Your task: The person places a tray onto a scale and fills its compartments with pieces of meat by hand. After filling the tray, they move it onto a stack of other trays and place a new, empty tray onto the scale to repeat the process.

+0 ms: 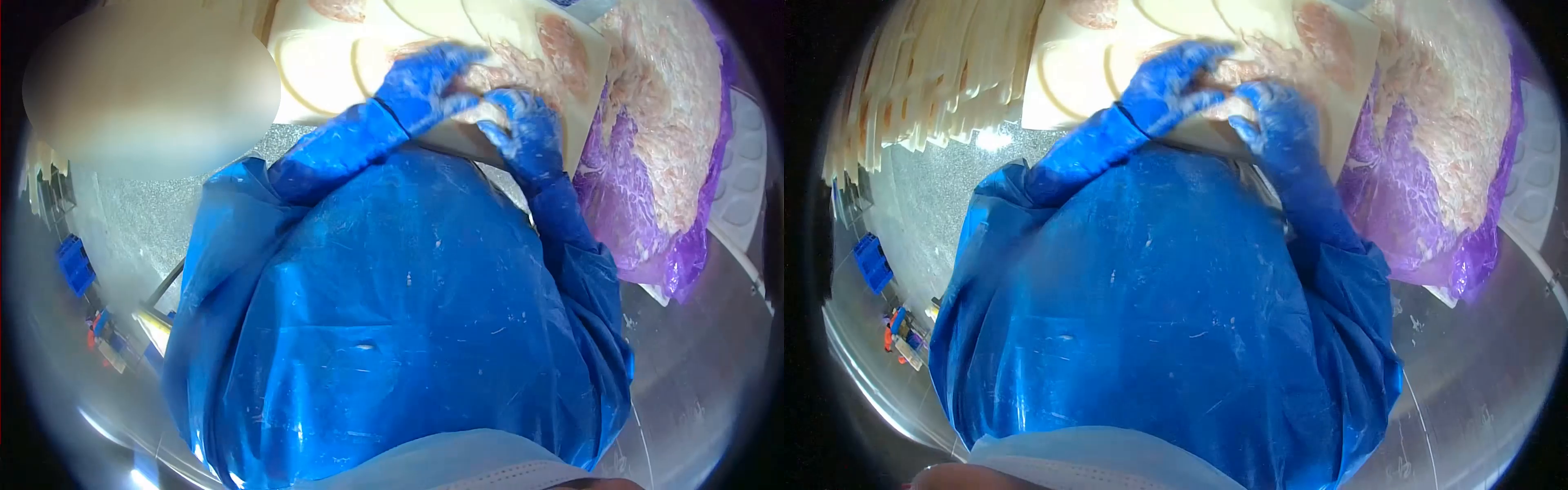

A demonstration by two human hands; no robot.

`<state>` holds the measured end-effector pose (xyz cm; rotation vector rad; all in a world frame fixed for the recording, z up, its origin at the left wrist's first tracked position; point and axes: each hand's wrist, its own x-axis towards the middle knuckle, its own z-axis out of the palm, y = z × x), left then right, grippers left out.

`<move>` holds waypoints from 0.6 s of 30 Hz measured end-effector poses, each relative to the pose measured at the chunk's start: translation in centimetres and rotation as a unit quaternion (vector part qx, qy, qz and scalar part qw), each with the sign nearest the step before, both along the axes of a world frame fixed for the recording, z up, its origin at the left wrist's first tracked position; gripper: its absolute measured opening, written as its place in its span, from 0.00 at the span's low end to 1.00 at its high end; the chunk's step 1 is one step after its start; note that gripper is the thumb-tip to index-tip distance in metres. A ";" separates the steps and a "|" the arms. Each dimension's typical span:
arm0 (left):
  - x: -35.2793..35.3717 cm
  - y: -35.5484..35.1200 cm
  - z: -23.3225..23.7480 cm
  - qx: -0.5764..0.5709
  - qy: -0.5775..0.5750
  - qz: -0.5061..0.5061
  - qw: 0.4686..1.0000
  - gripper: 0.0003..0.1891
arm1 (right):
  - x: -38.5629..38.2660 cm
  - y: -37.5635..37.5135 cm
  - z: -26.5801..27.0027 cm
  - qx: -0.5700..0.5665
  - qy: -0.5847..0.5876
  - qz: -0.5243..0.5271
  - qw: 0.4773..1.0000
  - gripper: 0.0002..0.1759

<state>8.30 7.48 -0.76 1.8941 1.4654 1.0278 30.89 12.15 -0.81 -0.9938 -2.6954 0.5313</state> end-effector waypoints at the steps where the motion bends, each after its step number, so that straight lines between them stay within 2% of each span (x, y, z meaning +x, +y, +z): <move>1: -0.4 0.1 0.6 -0.079 -0.160 0.023 0.984 0.27 | 0.1 0.0 0.5 -0.127 0.068 -0.045 0.989 0.27; 2: -1.6 0.7 0.0 0.018 0.069 0.065 0.995 0.27 | 0.0 0.1 1.1 -0.250 0.136 -0.088 0.955 0.27; 3: -1.9 0.9 -0.5 0.024 0.157 0.052 0.986 0.25 | -0.1 -0.2 1.6 -0.302 0.175 -0.132 0.928 0.25; 4: -2.0 0.9 -1.0 0.031 0.243 0.037 0.969 0.24 | -0.7 0.0 1.7 -0.305 0.175 -0.135 0.926 0.25; 6: -1.5 1.3 -0.7 0.051 0.266 0.004 0.963 0.22 | -2.7 0.8 1.4 -0.066 0.107 -0.086 0.988 0.24; 7: -1.3 1.5 -0.6 0.072 0.288 -0.023 0.955 0.20 | -3.6 0.3 1.0 0.019 0.058 -0.074 0.995 0.23; 8: -1.5 1.4 -0.7 0.073 0.289 -0.021 0.954 0.20 | -3.7 0.4 1.5 0.020 0.060 -0.073 0.995 0.23; 10: -2.4 0.7 -1.1 0.071 0.129 -0.076 0.986 0.17 | -4.3 0.6 2.6 -0.001 0.026 -0.028 0.999 0.20; 11: -2.6 0.3 -0.1 -0.069 0.049 -0.087 0.993 0.14 | -4.5 1.1 2.6 0.034 0.144 0.003 0.989 0.14; 12: -3.0 0.4 0.0 -0.069 0.050 -0.087 0.992 0.14 | -4.6 1.2 2.7 0.034 0.145 0.002 0.989 0.14; 13: -3.2 0.6 0.1 -0.108 -0.065 -0.084 0.988 0.13 | -4.6 1.2 3.1 -0.136 0.171 -0.055 0.974 0.12; 14: -3.5 0.9 0.2 -0.144 -0.179 -0.079 0.970 0.11 | -4.8 1.3 3.5 -0.299 0.191 -0.110 0.928 0.11; 15: -4.0 1.7 0.4 -0.149 -0.328 -0.099 0.928 0.12 | -5.5 2.1 3.4 -0.218 0.217 -0.068 0.949 0.10; 16: -5.0 2.7 0.7 -0.163 -0.331 -0.071 0.927 0.18 | -6.2 2.9 3.7 -0.217 0.217 -0.066 0.949 0.10; 18: -8.0 5.7 2.0 -0.154 -0.274 -0.063 0.947 0.20 | -8.3 4.6 5.5 -0.255 0.238 -0.110 0.931 0.11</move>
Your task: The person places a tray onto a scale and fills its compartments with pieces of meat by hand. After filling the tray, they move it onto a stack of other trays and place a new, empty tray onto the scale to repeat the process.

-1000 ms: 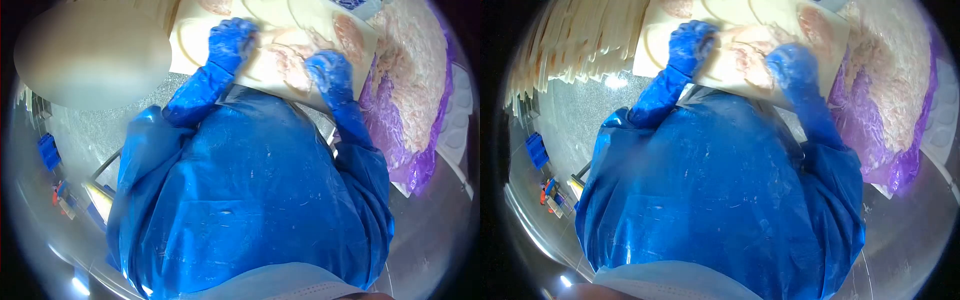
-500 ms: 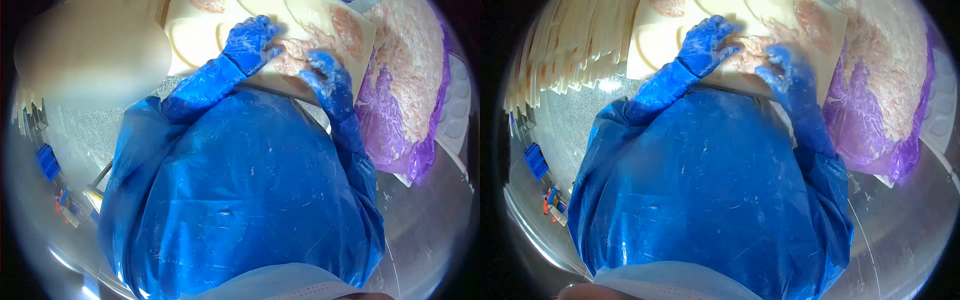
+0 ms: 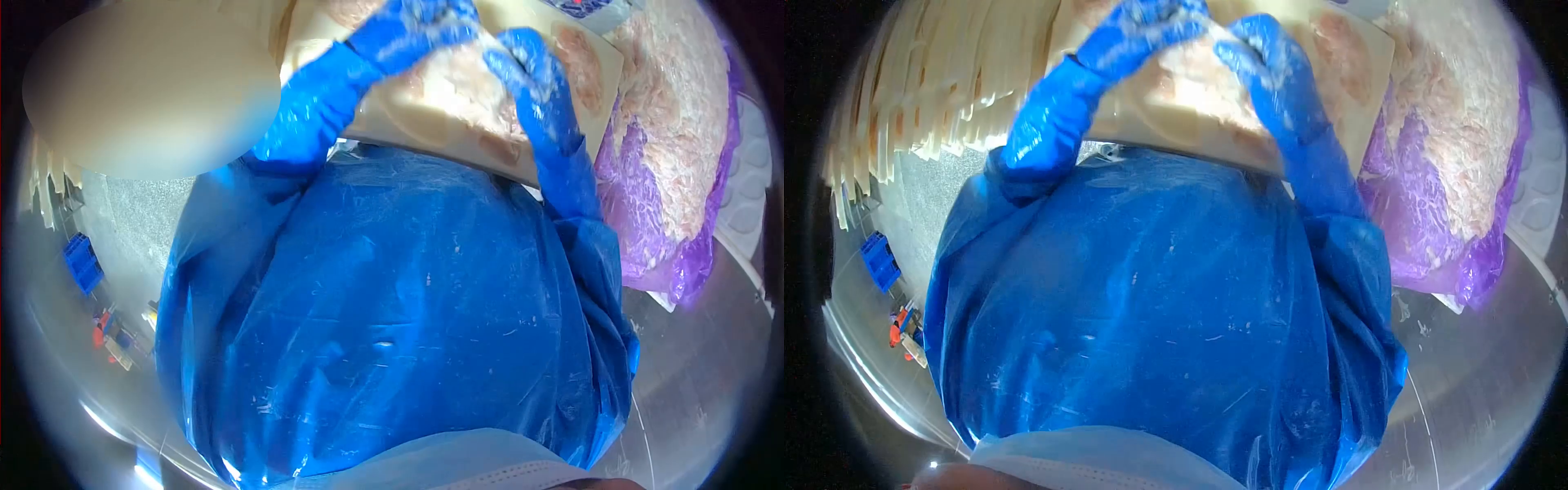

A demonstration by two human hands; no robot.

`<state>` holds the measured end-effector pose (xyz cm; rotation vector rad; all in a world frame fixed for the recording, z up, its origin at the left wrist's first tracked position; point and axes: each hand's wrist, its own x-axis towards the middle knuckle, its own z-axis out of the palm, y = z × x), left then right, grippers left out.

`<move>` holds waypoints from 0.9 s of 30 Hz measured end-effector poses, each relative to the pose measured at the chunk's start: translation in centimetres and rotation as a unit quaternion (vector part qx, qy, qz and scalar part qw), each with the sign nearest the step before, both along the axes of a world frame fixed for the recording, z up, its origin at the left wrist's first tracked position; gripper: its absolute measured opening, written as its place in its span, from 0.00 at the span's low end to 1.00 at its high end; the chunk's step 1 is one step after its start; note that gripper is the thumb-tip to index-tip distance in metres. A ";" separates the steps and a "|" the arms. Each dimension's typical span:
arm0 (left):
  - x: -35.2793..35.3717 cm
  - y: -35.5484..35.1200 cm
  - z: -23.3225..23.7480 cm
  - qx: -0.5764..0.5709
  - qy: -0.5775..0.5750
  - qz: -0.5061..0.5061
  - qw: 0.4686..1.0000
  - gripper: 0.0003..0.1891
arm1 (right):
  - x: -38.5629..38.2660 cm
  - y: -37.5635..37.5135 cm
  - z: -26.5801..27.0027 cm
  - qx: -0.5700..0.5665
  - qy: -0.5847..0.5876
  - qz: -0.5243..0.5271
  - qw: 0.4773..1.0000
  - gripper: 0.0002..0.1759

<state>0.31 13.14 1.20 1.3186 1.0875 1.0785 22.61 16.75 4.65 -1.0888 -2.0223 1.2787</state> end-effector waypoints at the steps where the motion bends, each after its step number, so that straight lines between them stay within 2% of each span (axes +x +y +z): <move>1: -2.1 1.9 -0.5 0.028 0.054 0.001 0.998 0.19 | -0.8 1.2 -1.0 -0.007 0.057 0.011 0.998 0.12; 2: -4.2 3.6 -1.3 0.055 0.107 0.003 0.993 0.18 | -1.1 2.8 -3.0 -0.007 0.060 0.015 0.998 0.12; 3: -5.8 4.5 -2.4 0.219 0.384 0.113 0.890 0.16 | -1.0 4.4 -5.5 0.090 0.039 0.010 0.995 0.13; 4: -6.6 4.9 -3.2 0.219 0.387 0.117 0.888 0.16 | -1.1 5.4 -6.7 0.187 0.017 0.005 0.982 0.15; 5: -7.2 5.3 -4.0 0.318 0.534 0.180 0.763 0.15 | -1.8 4.6 -5.1 0.111 0.055 -0.032 0.992 0.16; 6: -7.4 5.3 -5.0 0.399 0.654 0.231 0.600 0.13 | -2.1 4.7 -4.4 0.113 0.057 -0.029 0.992 0.16; 7: -6.1 4.8 -6.8 0.289 0.330 0.270 0.857 0.14 | -2.1 4.7 -4.0 0.219 -0.010 -0.020 0.975 0.16; 8: -5.5 4.5 -8.6 0.287 0.330 0.269 0.858 0.14 | -2.1 4.5 -3.9 0.321 -0.077 -0.012 0.944 0.17; 10: -5.0 4.2 -10.9 0.309 0.553 0.112 0.765 0.15 | -1.4 4.0 -3.9 0.313 -0.069 -0.010 0.947 0.16; 11: -4.9 4.1 -10.6 0.226 0.619 0.134 0.740 0.15 | -0.9 3.8 -4.0 0.307 -0.060 -0.009 0.950 0.16; 12: -5.9 3.8 -11.0 0.363 0.657 0.214 0.626 0.16 | -0.2 3.5 -4.0 0.300 -0.051 -0.011 0.952 0.16; 14: -6.2 3.8 -10.8 0.215 0.631 0.158 0.729 0.17 | 2.9 3.0 -4.8 0.281 -0.040 -0.038 0.958 0.13; 16: -2.0 1.6 -7.6 0.287 0.701 0.172 0.630 0.19 | 6.2 3.0 -6.1 0.164 0.013 -0.102 0.981 0.14; 17: -1.4 1.3 -7.6 0.282 0.532 0.113 0.790 0.20 | 7.3 2.8 -5.9 0.164 0.012 -0.105 0.981 0.14; 18: -0.9 0.9 -7.6 0.283 0.530 0.109 0.792 0.20 | 8.5 2.3 -5.7 0.136 -0.008 -0.109 0.985 0.15; 20: -0.3 -0.2 -6.7 0.337 0.543 0.145 0.755 0.20 | 10.5 1.8 -6.4 0.109 -0.031 -0.118 0.987 0.16; 21: -0.4 -0.3 -5.7 0.307 0.514 0.137 0.789 0.21 | 11.5 1.7 -7.8 0.106 0.026 -0.136 0.985 0.16; 22: 0.6 -1.3 -5.3 0.309 0.511 0.135 0.791 0.21 | 11.7 1.5 -7.8 0.104 0.085 -0.150 0.980 0.15; 23: 1.8 -2.9 -4.7 0.323 0.498 0.153 0.790 0.22 | 11.9 1.2 -7.9 0.105 0.084 -0.153 0.979 0.15; 24: 3.0 -4.5 -4.2 0.337 0.486 0.169 0.789 0.24 | 10.4 0.5 -6.7 0.111 0.061 -0.165 0.978 0.14; 25: 4.6 -6.4 -4.5 0.260 0.459 0.146 0.837 0.27 | 9.2 -0.3 -5.9 0.114 0.037 -0.178 0.977 0.13; 26: 5.9 -7.7 -5.2 0.280 0.444 0.136 0.840 0.25 | 8.2 -1.0 -5.7 0.113 0.037 -0.184 0.976 0.13; 27: 6.7 -8.7 -4.6 0.281 0.417 0.078 0.861 0.24 | 7.4 -1.7 -5.6 0.220 -0.082 -0.130 0.963 0.13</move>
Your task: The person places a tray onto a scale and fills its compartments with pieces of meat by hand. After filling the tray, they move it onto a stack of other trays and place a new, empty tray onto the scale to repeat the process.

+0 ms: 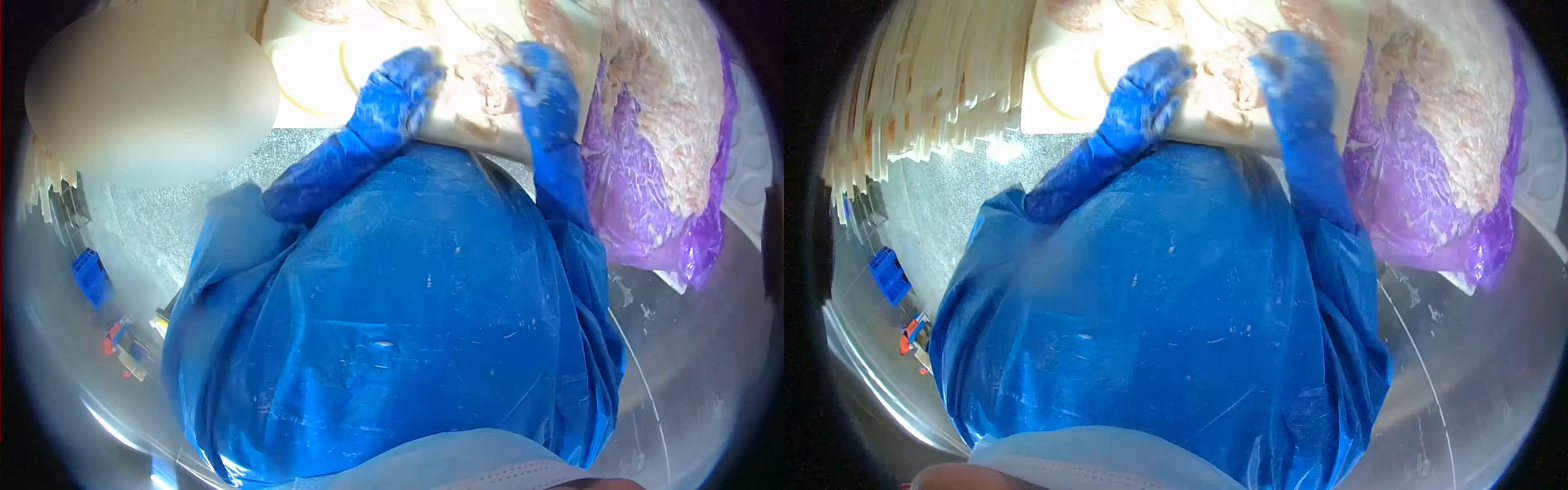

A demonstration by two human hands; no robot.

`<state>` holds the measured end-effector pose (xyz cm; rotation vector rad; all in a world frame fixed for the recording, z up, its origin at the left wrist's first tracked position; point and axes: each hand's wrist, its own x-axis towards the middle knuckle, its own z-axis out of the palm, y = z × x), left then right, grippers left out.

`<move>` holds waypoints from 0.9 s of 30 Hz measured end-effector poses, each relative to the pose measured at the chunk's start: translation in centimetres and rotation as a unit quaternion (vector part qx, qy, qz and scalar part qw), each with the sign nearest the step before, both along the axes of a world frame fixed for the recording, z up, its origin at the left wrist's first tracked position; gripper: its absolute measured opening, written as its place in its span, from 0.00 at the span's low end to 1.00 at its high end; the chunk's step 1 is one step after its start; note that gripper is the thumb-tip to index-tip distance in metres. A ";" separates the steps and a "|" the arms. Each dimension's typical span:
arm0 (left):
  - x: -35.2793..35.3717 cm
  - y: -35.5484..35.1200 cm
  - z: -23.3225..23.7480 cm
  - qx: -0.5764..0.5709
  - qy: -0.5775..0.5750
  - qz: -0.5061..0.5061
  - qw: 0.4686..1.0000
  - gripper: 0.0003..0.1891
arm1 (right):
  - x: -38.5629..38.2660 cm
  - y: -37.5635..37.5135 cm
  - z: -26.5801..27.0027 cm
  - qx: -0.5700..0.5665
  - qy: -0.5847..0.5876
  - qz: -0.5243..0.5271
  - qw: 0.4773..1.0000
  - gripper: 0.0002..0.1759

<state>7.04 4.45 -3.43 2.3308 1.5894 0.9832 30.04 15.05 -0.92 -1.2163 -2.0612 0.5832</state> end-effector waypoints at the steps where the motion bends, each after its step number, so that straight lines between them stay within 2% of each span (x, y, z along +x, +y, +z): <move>1: 0.6 -0.7 0.4 -0.028 -0.017 -0.058 0.998 0.23 | -0.1 -0.6 0.0 0.084 -0.144 0.034 0.985 0.13; 2: 0.8 -0.7 0.5 -0.028 -0.017 -0.062 0.998 0.23 | 0.6 -1.1 -0.2 0.083 -0.145 0.031 0.986 0.13; 3: 0.8 -0.4 0.6 -0.001 0.018 -0.054 0.998 0.21 | 1.3 -1.7 -0.4 -0.035 -0.055 0.050 0.997 0.13; 4: 0.8 -0.1 0.8 0.023 0.054 -0.047 0.997 0.20 | 2.0 -2.4 -0.5 -0.155 0.036 0.066 0.985 0.14; 5: 1.4 1.2 1.7 0.037 0.114 0.011 0.993 0.18 | 2.8 -2.4 0.0 -0.154 0.035 0.066 0.985 0.14; 7: 2.4 5.3 2.0 0.126 0.062 -0.028 0.990 0.19 | 5.1 -1.8 0.8 0.011 -0.167 0.087 0.982 0.10; 8: 3.3 6.9 1.0 0.126 0.060 -0.027 0.990 0.19 | 6.4 -1.4 0.1 -0.007 -0.162 0.107 0.981 0.08; 9: 4.2 8.5 -0.2 0.074 0.042 -0.030 0.996 0.20 | 6.3 -1.2 0.9 -0.006 -0.164 0.108 0.981 0.08; 10: 4.7 9.9 -1.2 0.022 0.025 -0.033 0.999 0.22 | 5.9 -0.6 2.4 -0.062 -0.142 0.065 0.986 0.07; 11: 5.1 10.8 -1.8 0.023 0.025 -0.033 0.999 0.22 | 5.8 -0.3 3.2 -0.118 -0.119 0.021 0.986 0.07; 12: 5.4 11.7 -2.4 -0.034 0.031 -0.032 0.998 0.22 | 6.1 0.6 2.9 -0.056 -0.139 0.010 0.989 0.10; 13: 5.4 12.6 -3.0 -0.092 0.039 -0.033 0.994 0.23 | 5.8 1.4 1.4 -0.055 -0.138 0.009 0.989 0.10; 14: 4.5 13.1 -5.5 0.051 0.015 -0.059 0.997 0.23 | 5.4 2.0 -0.9 -0.158 0.078 0.055 0.983 0.13; 15: 3.5 14.0 -5.8 0.036 -0.055 -0.123 0.990 0.22 | 4.5 2.1 -1.2 -0.250 0.290 0.098 0.918 0.15; 16: 2.8 14.2 -6.3 -0.107 -0.177 -0.156 0.966 0.21 | 3.8 2.3 -1.4 -0.073 0.055 0.099 0.991 0.19; 17: 2.2 14.1 -5.1 -0.247 -0.292 -0.182 0.906 0.19 | 2.8 2.3 -0.9 -0.072 0.059 0.096 0.991 0.19; 19: 1.4 13.8 0.2 -0.373 -0.394 -0.196 0.817 0.16 | 1.3 2.4 -0.3 -0.173 0.002 0.130 0.976 0.22; 20: 1.1 13.7 1.5 -0.358 -0.442 -0.186 0.801 0.13 | 1.2 3.2 -0.9 -0.221 0.023 0.173 0.959 0.24; 21: 0.5 14.0 2.2 -0.357 -0.441 -0.184 0.802 0.13 | 1.3 3.8 -1.3 -0.220 0.025 0.174 0.959 0.24; 23: -0.7 14.8 3.3 -0.255 -0.320 -0.185 0.893 0.12 | 1.2 4.8 -1.2 -0.306 0.109 0.145 0.935 0.25; 24: -0.8 14.3 4.6 -0.250 -0.371 -0.128 0.885 0.10 | 1.3 5.3 -0.7 -0.344 0.216 0.170 0.898 0.16; 25: -1.2 14.4 4.7 -0.249 -0.371 -0.126 0.886 0.10 | 1.5 6.0 -0.2 -0.344 0.216 0.172 0.897 0.16; 27: -1.8 14.6 5.1 -0.341 -0.543 -0.075 0.764 0.08 | 1.6 7.5 0.8 -0.424 0.380 0.179 0.802 0.16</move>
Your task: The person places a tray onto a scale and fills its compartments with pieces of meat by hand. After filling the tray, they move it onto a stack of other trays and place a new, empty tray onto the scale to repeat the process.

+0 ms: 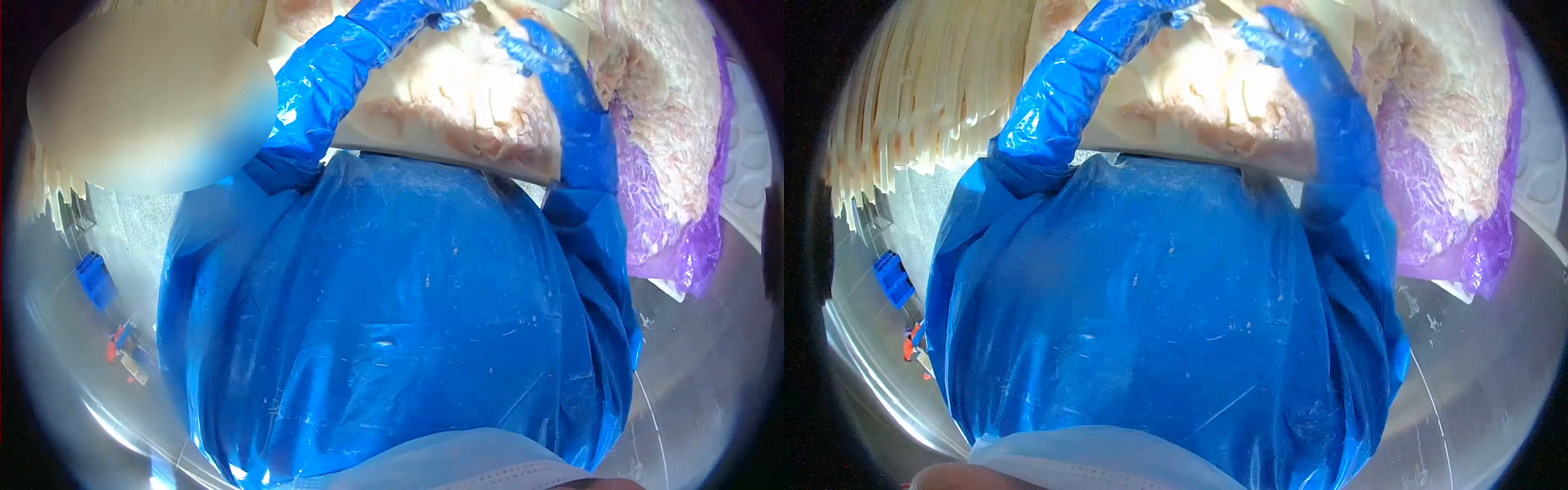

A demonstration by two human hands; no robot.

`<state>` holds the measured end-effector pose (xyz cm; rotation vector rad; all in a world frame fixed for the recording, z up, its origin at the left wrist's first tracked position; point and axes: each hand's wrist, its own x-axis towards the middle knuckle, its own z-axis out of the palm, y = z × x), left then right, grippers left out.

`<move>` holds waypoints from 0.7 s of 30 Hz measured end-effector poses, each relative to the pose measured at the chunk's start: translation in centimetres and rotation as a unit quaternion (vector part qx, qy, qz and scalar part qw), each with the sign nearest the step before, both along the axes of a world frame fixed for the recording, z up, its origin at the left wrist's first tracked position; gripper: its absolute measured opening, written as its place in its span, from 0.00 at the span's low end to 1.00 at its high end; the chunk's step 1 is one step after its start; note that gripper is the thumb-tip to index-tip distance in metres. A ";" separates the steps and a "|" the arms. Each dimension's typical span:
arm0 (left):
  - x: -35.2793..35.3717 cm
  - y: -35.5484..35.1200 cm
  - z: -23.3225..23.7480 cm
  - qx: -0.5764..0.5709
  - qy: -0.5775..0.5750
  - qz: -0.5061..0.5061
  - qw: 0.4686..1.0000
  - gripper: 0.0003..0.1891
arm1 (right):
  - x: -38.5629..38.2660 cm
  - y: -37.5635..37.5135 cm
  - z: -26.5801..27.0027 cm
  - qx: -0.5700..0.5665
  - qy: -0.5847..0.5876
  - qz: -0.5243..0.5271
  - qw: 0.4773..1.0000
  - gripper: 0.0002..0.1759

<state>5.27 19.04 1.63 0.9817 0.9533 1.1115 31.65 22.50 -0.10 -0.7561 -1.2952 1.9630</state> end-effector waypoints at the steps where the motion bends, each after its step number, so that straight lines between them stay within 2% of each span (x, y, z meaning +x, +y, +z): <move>1: 0.0 -0.1 0.1 0.008 -0.034 0.012 0.999 0.08 | -0.3 1.0 0.4 -0.025 0.038 0.001 0.999 0.18; 4: -0.1 0.5 0.2 -0.020 0.019 0.040 0.999 0.08 | -1.3 1.2 3.8 -0.032 0.049 0.017 0.998 0.24; 7: -1.9 0.9 -2.2 -0.046 -0.018 -0.006 0.999 0.12 | -1.6 0.9 7.5 -0.007 0.007 0.040 0.999 0.30; 8: -1.7 0.4 -0.8 -0.047 -0.018 -0.005 0.999 0.12 | -1.6 1.0 8.7 0.002 -0.012 0.047 0.999 0.32; 10: -0.2 -1.9 3.9 -0.026 0.027 -0.021 0.999 0.15 | -1.5 1.8 10.2 0.009 -0.039 0.066 0.997 0.37; 11: -0.3 -2.8 3.3 0.059 0.139 -0.059 0.987 0.17 | -1.5 3.4 9.3 0.008 -0.040 0.067 0.997 0.37; 12: 0.2 -3.7 3.1 0.058 0.138 -0.058 0.987 0.17 | -1.4 6.5 7.6 -0.010 0.020 0.202 0.979 0.35; 13: 1.0 -4.5 3.0 0.034 -0.019 -0.016 0.999 0.16 | -1.8 8.9 6.0 -0.028 0.081 0.331 0.940 0.33; 14: 1.5 -5.1 2.4 0.008 -0.175 0.027 0.984 0.16 | -2.4 10.1 4.6 -0.030 0.082 0.330 0.940 0.33; 15: 1.6 -5.3 1.1 -0.008 -0.240 0.018 0.971 0.21 | -2.9 11.0 3.1 -0.073 0.109 0.296 0.946 0.30; 16: 2.0 -6.1 -0.2 -0.010 -0.240 0.015 0.971 0.21 | -3.3 11.3 2.6 -0.116 0.135 0.261 0.949 0.28; 17: 2.4 -7.1 -1.4 -0.084 -0.257 0.009 0.963 0.22 | -3.3 11.7 2.5 -0.115 0.136 0.259 0.949 0.28; 18: 2.8 -8.0 -2.0 -0.157 -0.273 0.004 0.949 0.24 | -3.6 12.2 2.9 0.179 0.026 0.222 0.958 0.23; 19: 3.1 -9.0 -1.7 -0.126 -0.255 -0.016 0.959 0.24 | -4.0 12.8 3.4 0.455 -0.087 0.163 0.871 0.19; 20: 3.2 -8.7 -1.7 -0.126 -0.256 -0.016 0.958 0.24 | -4.3 13.0 3.6 0.685 -0.190 0.089 0.698 0.15; 21: 3.6 -8.1 -1.2 -0.019 -0.113 -0.003 0.993 0.22 | -4.1 12.2 2.0 0.384 -0.214 0.025 0.898 0.12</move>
